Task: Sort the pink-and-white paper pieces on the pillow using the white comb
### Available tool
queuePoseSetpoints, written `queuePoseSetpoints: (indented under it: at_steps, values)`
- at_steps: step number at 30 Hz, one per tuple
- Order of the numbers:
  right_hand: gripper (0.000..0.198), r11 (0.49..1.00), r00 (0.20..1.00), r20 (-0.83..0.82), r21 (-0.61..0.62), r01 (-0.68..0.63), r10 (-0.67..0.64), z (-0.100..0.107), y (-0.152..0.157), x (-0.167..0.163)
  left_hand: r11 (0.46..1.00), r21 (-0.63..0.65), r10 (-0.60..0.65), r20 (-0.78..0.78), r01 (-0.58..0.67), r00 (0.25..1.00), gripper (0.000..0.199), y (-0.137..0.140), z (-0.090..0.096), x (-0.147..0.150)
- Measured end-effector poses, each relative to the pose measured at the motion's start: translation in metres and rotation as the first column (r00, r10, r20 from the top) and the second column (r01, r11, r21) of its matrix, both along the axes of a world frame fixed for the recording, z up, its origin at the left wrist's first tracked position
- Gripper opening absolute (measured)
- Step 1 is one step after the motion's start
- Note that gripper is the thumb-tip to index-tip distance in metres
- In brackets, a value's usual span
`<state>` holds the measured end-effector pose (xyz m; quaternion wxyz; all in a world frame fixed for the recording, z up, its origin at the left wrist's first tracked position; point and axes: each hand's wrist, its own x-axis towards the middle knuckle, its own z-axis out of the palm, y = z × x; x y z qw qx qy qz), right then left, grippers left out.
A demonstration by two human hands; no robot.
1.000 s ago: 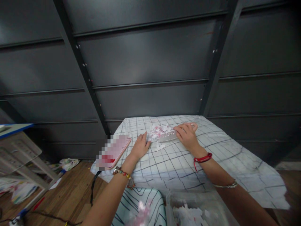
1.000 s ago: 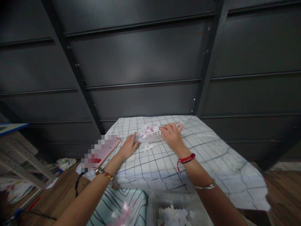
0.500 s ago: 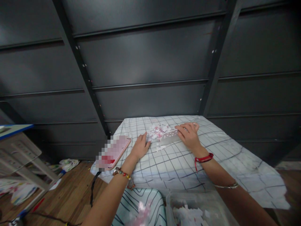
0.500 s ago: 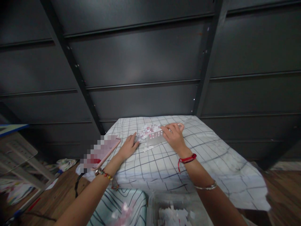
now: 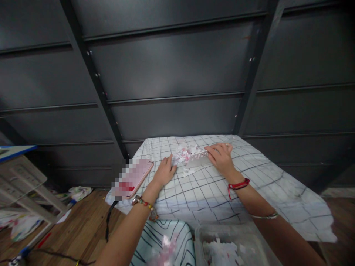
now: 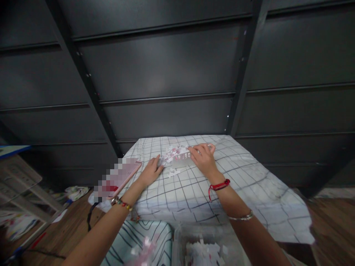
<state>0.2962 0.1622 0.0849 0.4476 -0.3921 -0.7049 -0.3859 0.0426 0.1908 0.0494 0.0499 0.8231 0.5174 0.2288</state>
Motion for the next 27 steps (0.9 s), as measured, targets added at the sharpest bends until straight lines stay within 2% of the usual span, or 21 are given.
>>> queuePoseSetpoints:
  at_steps: [4, 9, 16, 20, 27]
  values:
    - [0.016, 0.998, 0.999, 0.003, -0.033, -0.047, 0.047, -0.0007, 0.0001, 0.0013, 1.000, 0.007, 0.001, 0.007, -0.001, 1.000, 0.057, -0.0011, 0.0013, 0.0002]
    - [0.018, 0.997, 0.996, -0.047, -0.011, -0.071, 0.071, -0.0011, -0.0003, 0.0019, 1.000, 0.006, -0.006, 0.015, 0.006, 1.000, 0.056, -0.0008, 0.0010, 0.0003]
    - [0.019, 0.989, 0.995, -0.030, -0.107, -0.103, 0.100, -0.0018, -0.0007, 0.0010, 1.000, 0.006, 0.000, 0.043, 0.000, 0.999, 0.057, 0.0006, -0.0028, -0.0009]
    - [0.018, 0.989, 0.990, -0.064, -0.064, -0.131, 0.127, -0.0012, -0.0006, -0.0006, 1.000, 0.010, -0.003, 0.027, 0.002, 1.000, 0.057, 0.0006, -0.0020, -0.0010]
    - [0.015, 0.978, 0.983, 0.017, -0.103, -0.181, 0.183, 0.0011, -0.0020, -0.0025, 1.000, 0.020, -0.023, 0.034, 0.023, 0.999, 0.057, 0.0017, -0.0032, -0.0017]
